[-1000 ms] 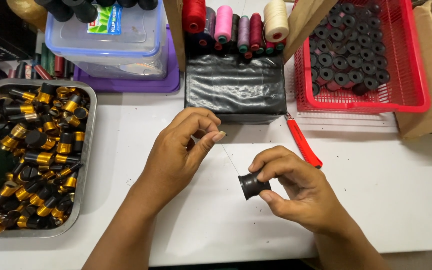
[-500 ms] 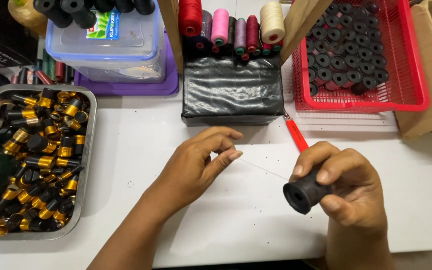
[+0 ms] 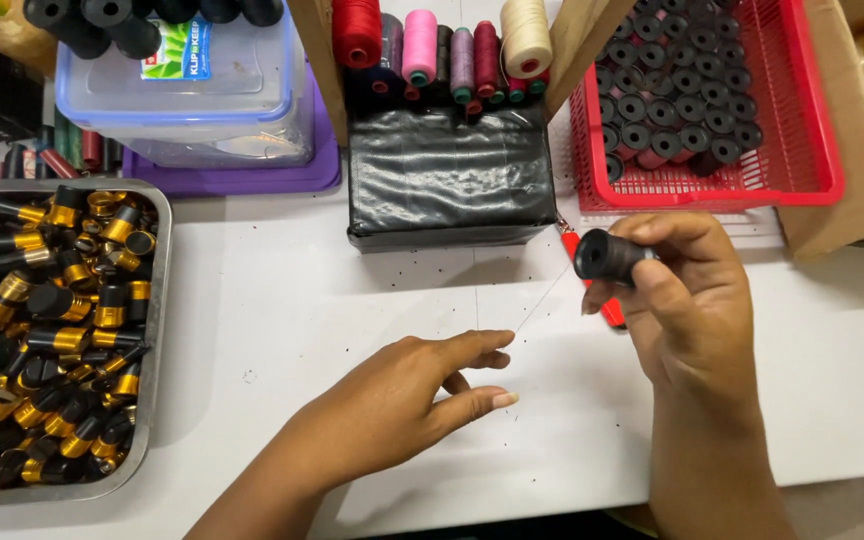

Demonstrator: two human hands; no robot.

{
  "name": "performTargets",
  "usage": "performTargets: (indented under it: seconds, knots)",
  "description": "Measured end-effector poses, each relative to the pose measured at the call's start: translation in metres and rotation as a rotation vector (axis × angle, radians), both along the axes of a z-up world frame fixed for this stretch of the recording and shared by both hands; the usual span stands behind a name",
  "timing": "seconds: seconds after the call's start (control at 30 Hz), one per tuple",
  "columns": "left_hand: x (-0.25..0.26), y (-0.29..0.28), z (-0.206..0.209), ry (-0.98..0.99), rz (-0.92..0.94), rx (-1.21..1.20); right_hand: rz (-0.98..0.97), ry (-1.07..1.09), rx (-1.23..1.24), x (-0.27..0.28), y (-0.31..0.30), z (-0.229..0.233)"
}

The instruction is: The person winds a thin thread onto a small black plastic bobbin by hand. They repeatedly pull the thread taut and rotate the bobbin to build up layers. The workspace contains multiple finished bobbins and spools of colored thread.

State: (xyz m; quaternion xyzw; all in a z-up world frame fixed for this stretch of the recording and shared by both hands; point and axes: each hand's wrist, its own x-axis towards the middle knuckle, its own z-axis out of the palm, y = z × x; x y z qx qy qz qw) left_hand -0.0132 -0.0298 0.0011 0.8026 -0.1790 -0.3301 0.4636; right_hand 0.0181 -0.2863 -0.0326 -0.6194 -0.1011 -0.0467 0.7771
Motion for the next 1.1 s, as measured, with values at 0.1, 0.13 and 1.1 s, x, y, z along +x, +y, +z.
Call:
performTargets:
  seconds: [0.1,0.13,1.1]
  knots:
    - [-0.003,0.001,0.003,-0.005,-0.001,0.008,-0.021,0.053,-0.010,0.002,0.005,-0.003]
    - [-0.003,0.001,0.004,-0.006,-0.006,0.007,-0.026,0.053,-0.011,0.004,0.004,-0.007]
    - [0.007,0.032,0.015,-0.273,0.503,-0.296,0.350,0.240,-0.332,-0.013,0.052,-0.014]
